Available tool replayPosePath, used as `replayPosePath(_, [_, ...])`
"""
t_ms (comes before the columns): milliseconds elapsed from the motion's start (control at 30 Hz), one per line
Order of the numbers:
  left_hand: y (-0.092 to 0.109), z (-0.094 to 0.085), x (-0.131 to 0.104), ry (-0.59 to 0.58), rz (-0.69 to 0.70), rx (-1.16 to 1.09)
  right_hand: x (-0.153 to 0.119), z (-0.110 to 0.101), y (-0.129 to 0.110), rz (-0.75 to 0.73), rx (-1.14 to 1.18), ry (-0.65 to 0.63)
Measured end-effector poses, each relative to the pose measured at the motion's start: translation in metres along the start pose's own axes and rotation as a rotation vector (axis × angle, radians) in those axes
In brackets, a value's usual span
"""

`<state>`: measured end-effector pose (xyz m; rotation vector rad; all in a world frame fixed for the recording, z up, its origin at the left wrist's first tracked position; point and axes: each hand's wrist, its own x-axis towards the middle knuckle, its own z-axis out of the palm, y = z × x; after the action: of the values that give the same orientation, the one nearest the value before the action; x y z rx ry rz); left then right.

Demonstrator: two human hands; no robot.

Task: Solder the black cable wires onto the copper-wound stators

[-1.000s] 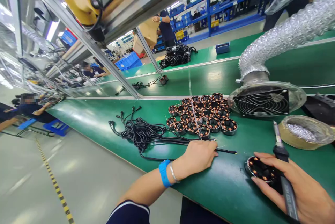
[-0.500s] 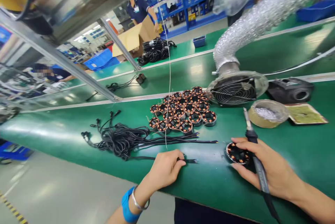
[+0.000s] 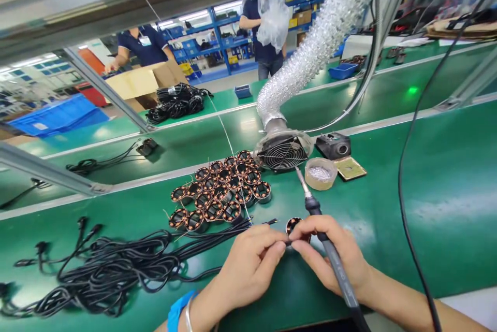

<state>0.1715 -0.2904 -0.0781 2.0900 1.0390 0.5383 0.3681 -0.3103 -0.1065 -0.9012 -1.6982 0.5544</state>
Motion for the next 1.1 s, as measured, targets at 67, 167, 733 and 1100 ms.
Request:
replayPosePath(67, [0.000,0.002,0.003,0.005,0.007,-0.054,-0.002,0.007,0.001,0.017,-0.020,0.053])
replayPosePath(167, [-0.003,0.011,0.004,0.018,-0.089,-0.186,-0.001,0.016,0.000,0.044,-0.059,0.122])
replayPosePath(733, [-0.037,0.013,0.008,0.041,-0.270,-0.563,-0.001,0.048,-0.006,-0.116,-0.289,0.220])
replayPosePath(1100, [-0.037,0.001,0.008,-0.074,-0.199,-0.459,0.045,0.008,0.014,-0.196,-0.201,-0.373])
